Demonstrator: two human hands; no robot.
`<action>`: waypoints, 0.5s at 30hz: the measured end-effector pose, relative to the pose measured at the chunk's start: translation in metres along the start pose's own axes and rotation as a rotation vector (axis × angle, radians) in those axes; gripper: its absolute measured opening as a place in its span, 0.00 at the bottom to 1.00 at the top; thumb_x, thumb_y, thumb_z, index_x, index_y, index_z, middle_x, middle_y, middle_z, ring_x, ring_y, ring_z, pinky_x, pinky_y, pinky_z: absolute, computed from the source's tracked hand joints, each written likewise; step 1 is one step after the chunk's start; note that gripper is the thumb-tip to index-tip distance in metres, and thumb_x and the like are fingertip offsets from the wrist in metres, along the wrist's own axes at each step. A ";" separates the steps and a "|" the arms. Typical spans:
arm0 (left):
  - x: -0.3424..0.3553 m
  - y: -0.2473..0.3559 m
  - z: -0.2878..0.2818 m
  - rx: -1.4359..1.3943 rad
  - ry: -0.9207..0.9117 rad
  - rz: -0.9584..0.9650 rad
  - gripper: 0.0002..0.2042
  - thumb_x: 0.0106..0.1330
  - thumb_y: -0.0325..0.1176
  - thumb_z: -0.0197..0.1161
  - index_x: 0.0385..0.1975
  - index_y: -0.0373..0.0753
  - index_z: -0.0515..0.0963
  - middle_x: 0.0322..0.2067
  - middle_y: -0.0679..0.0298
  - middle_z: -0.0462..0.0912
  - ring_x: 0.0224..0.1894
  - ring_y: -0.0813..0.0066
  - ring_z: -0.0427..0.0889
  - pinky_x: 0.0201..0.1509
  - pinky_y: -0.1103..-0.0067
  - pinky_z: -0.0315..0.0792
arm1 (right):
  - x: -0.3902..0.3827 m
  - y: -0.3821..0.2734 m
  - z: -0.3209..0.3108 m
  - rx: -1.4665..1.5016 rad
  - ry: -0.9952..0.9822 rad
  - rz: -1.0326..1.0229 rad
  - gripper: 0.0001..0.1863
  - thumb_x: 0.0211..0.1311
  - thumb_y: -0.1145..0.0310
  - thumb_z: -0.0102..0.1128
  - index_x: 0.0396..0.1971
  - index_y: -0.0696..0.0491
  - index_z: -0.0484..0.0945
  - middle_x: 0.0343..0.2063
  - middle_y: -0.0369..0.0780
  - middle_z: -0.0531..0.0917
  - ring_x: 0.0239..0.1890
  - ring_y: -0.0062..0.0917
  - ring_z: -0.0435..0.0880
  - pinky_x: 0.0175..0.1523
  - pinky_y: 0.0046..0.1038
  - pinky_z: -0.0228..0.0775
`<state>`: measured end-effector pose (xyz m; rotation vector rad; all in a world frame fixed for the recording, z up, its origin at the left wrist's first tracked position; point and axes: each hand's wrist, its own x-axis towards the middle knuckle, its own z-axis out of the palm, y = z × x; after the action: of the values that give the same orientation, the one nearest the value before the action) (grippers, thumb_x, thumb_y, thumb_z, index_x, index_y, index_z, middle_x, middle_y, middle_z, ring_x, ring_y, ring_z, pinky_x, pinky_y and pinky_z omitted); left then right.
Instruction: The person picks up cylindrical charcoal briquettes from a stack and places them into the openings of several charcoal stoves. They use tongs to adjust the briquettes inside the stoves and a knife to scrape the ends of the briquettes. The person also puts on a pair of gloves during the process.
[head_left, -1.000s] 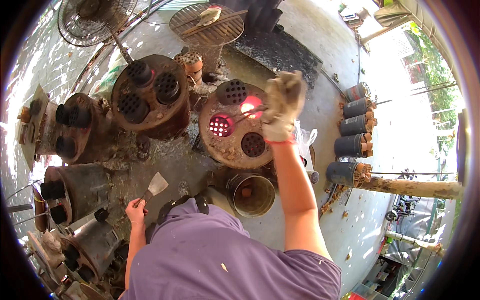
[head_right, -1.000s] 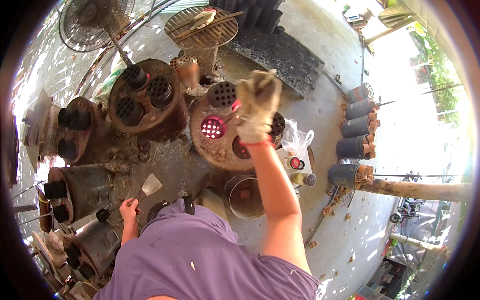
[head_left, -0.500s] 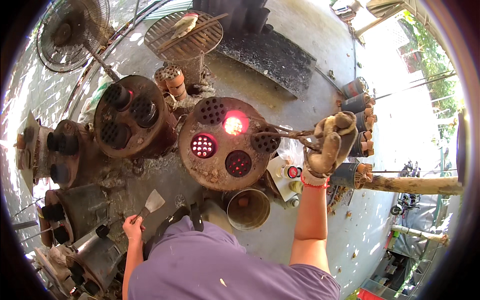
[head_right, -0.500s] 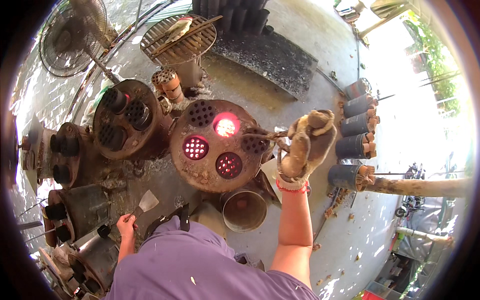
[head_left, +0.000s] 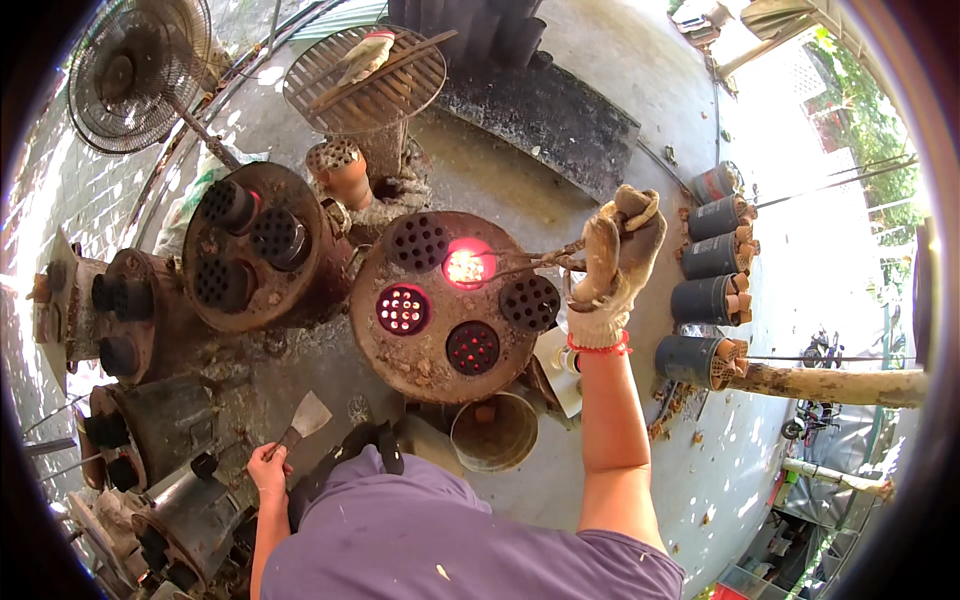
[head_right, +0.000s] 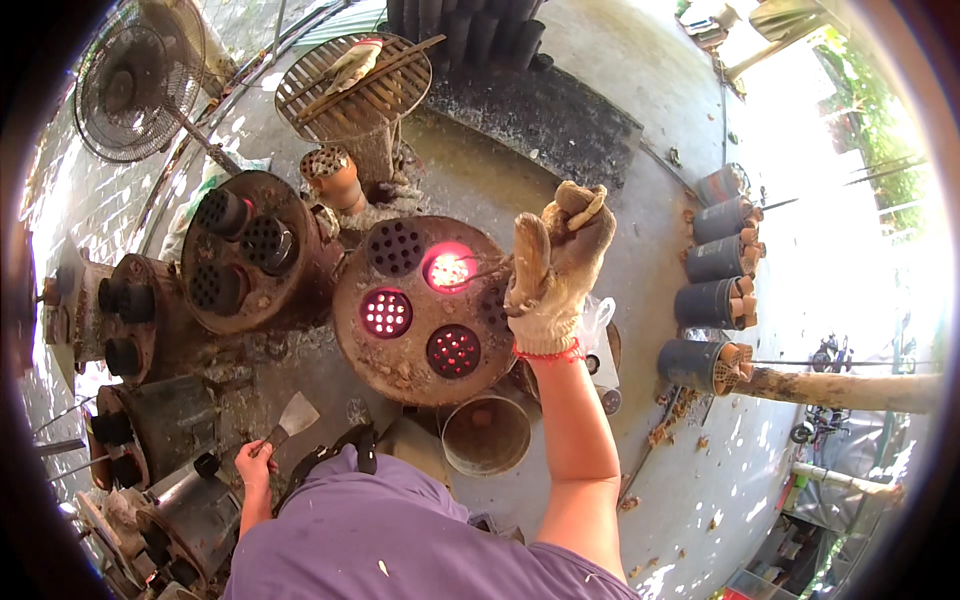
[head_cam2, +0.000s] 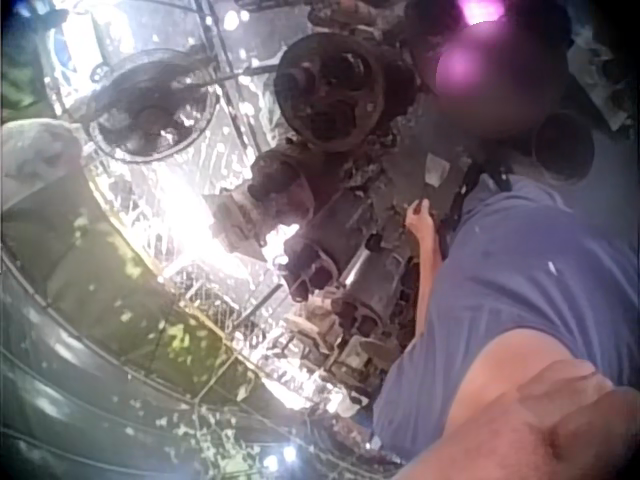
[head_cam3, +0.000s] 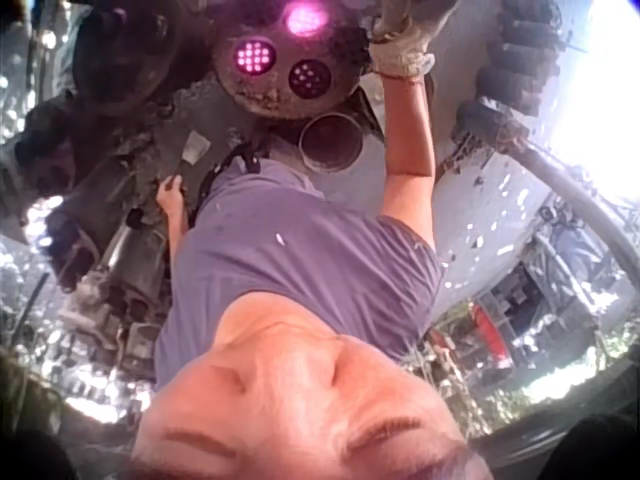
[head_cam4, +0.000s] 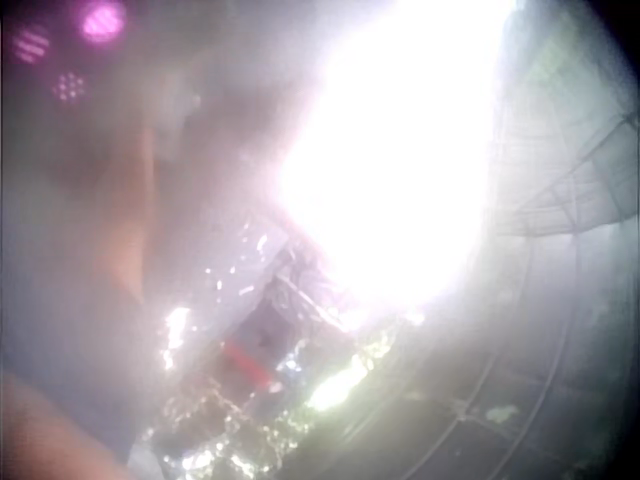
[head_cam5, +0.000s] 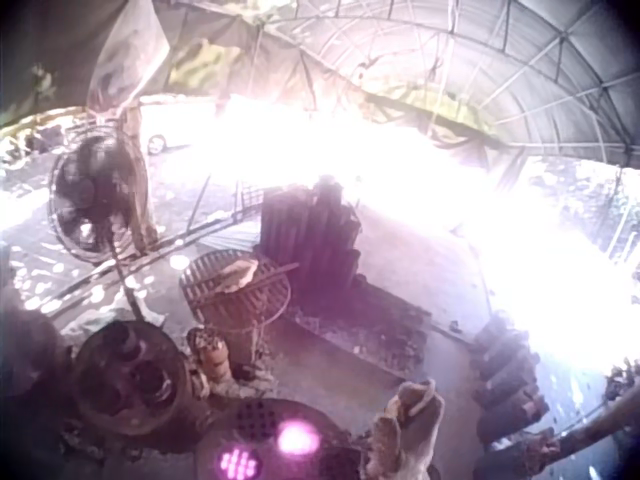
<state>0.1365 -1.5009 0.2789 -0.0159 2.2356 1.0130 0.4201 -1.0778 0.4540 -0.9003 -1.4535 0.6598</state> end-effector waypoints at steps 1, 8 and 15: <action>-0.001 0.002 0.000 -0.006 0.006 -0.001 0.10 0.53 0.26 0.59 0.33 0.30 0.72 0.21 0.60 0.76 0.12 0.79 0.70 0.14 0.83 0.62 | 0.000 -0.003 0.005 -0.010 0.016 0.012 0.25 0.52 0.51 0.57 0.34 0.57 0.59 0.30 0.34 0.60 0.29 0.16 0.55 0.36 0.20 0.53; 0.004 -0.012 -0.011 -0.027 -0.002 0.006 0.10 0.53 0.26 0.59 0.34 0.30 0.71 0.22 0.60 0.76 0.13 0.79 0.71 0.14 0.83 0.63 | -0.007 0.001 0.013 0.118 -0.028 -0.085 0.24 0.51 0.54 0.60 0.34 0.56 0.60 0.27 0.31 0.58 0.26 0.15 0.54 0.32 0.18 0.52; 0.000 -0.008 -0.016 -0.047 0.034 -0.032 0.10 0.53 0.27 0.59 0.34 0.31 0.72 0.21 0.61 0.76 0.13 0.79 0.71 0.15 0.83 0.63 | 0.003 0.035 0.059 0.538 0.058 0.343 0.11 0.59 0.64 0.51 0.23 0.51 0.63 0.16 0.30 0.59 0.12 0.12 0.56 0.18 0.12 0.56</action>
<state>0.1298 -1.5168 0.2811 -0.0895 2.2342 1.0556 0.3667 -1.0499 0.4206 -0.7335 -0.9963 1.2013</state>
